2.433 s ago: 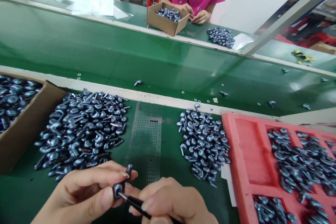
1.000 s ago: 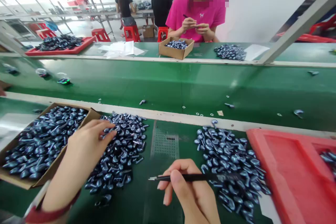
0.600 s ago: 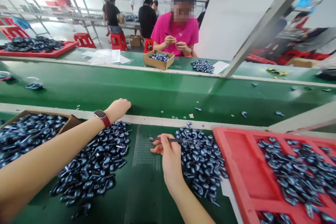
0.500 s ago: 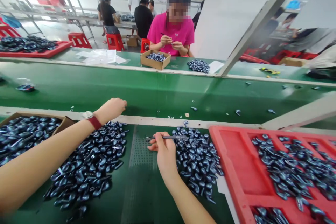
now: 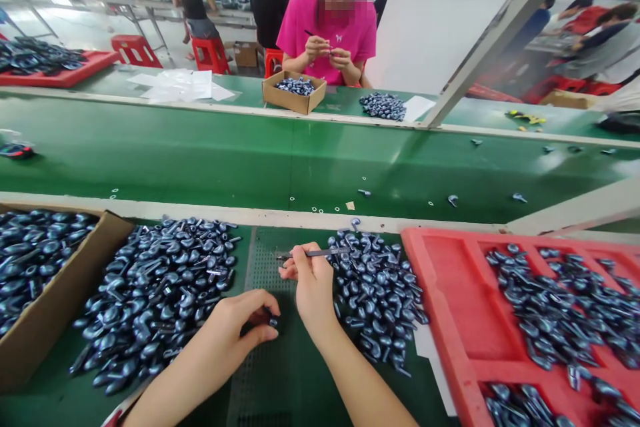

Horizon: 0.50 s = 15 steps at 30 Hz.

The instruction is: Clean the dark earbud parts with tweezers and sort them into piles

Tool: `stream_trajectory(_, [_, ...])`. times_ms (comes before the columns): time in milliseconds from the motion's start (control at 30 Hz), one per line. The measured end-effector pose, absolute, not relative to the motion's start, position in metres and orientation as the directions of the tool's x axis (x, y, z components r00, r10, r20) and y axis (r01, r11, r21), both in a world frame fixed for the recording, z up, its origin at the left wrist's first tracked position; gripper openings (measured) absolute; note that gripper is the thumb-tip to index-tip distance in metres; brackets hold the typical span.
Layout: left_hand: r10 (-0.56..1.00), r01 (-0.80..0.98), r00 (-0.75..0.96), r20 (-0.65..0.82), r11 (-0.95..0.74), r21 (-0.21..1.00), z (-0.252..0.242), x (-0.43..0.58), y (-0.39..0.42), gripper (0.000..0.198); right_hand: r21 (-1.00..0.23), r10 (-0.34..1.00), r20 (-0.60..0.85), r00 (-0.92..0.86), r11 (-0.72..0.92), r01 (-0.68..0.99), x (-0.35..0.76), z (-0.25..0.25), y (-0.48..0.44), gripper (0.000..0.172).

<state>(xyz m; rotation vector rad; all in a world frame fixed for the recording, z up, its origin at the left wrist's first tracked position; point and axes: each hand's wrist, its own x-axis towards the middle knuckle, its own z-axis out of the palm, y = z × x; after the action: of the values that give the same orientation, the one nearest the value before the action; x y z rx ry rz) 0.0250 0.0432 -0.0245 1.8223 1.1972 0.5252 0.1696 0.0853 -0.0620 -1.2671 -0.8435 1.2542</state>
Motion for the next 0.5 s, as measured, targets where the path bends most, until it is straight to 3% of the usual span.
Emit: stream_trajectory(500, [0.889, 0.428, 0.448, -0.091, -0.124, 0.895, -0.03, 0.0248, 0.0468, 0.024, -0.981, 0.97, -0.129, 0.206, -0.095, -0.168, 0.1681, -0.0647, 0.0822, 0.02])
